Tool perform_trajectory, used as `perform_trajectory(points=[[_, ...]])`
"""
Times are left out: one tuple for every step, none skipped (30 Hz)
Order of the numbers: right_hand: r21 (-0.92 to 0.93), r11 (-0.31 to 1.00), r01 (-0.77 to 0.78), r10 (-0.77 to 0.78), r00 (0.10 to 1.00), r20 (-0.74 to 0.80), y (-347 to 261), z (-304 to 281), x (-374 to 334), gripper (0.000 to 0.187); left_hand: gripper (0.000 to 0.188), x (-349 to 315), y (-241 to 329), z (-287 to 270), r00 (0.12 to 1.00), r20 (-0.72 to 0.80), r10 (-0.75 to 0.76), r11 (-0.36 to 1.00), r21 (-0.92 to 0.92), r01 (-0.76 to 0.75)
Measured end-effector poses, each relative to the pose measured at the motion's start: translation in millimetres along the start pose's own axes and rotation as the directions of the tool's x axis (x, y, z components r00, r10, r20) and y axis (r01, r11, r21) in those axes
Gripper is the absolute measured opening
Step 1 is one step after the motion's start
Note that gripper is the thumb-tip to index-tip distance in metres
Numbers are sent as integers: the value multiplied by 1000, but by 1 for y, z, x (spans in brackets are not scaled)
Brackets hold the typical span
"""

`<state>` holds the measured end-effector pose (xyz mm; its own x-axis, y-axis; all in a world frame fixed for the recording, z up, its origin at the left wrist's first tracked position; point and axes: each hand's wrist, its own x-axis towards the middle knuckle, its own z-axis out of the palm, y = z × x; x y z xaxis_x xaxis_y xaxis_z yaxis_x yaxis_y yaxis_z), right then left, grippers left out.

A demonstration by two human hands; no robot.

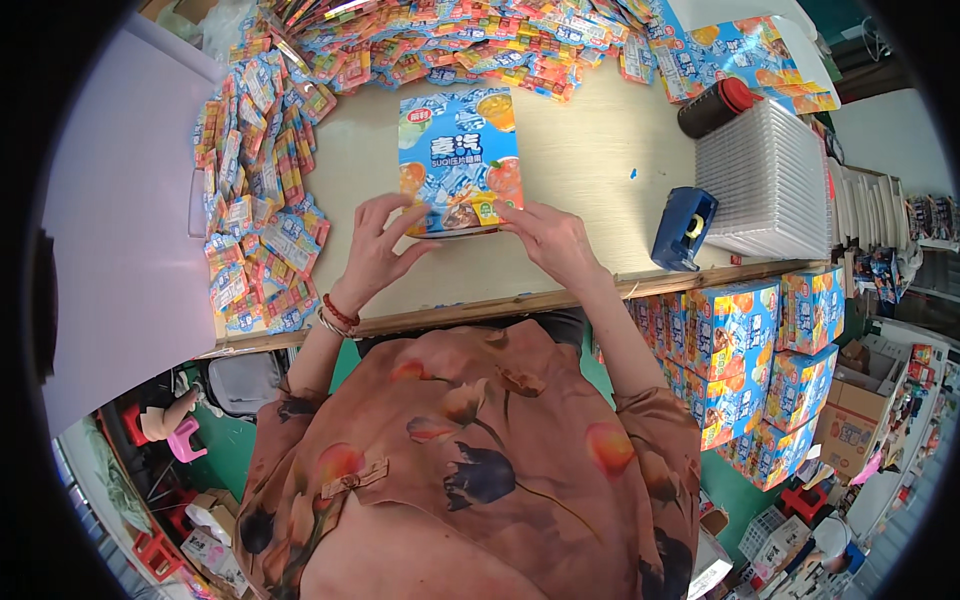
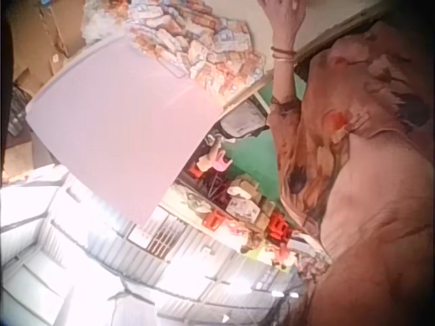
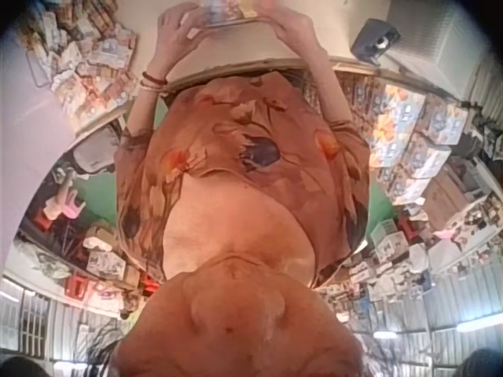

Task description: Sorting small individual packets and packing them into a white cardboard box.

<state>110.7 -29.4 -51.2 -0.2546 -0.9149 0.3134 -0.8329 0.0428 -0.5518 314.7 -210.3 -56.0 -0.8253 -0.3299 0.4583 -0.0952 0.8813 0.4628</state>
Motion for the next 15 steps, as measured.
perform_trajectory(points=[[-11,1000,15,-15,1000,-8,1,2,-2,30,49,12,5,-5,992,90,85,994,67,-91],[-13,1000,12,-12,1000,-8,4,5,-5,30,59,20,7,-7,969,184,163,975,124,-187],[22,1000,12,-12,1000,-25,8,11,-10,32,59,23,1,-2,969,186,166,975,120,-190],[57,998,13,-10,999,-43,10,13,-13,35,65,24,-8,7,917,306,254,955,70,-288],[54,998,9,-7,999,-44,9,11,-13,35,72,24,-14,14,844,415,339,926,10,-377],[-58,998,36,-39,998,-43,7,9,-12,38,70,22,-17,20,861,368,351,923,19,-384],[-168,984,63,-70,997,-38,4,9,-12,41,70,19,-20,25,860,368,354,922,15,-386],[-171,984,53,-61,997,-41,0,11,-15,41,70,18,-22,29,866,333,373,912,38,-408],[-233,972,38,-70,990,-127,-4,15,-18,44,69,17,-24,31,871,298,391,902,62,-426],[-292,956,20,-84,974,-209,-6,20,-18,46,69,16,-27,33,869,300,394,902,56,-428],[-293,956,14,-78,975,-208,-4,28,-19,46,67,16,-27,34,874,274,401,902,50,-429],[-264,964,34,-110,954,-279,2,40,-21,46,65,15,-26,35,879,250,406,902,47,-430],[-236,970,59,-141,927,-349,9,50,-23,46,65,15,-25,36,878,253,406,902,43,-430],[-234,971,56,-137,927,-349,15,57,-24,46,61,16,-24,36,885,224,409,905,24,-425],[-218,971,102,-177,916,-359,21,63,-24,44,57,18,-24,37,891,193,411,908,5,-420]])
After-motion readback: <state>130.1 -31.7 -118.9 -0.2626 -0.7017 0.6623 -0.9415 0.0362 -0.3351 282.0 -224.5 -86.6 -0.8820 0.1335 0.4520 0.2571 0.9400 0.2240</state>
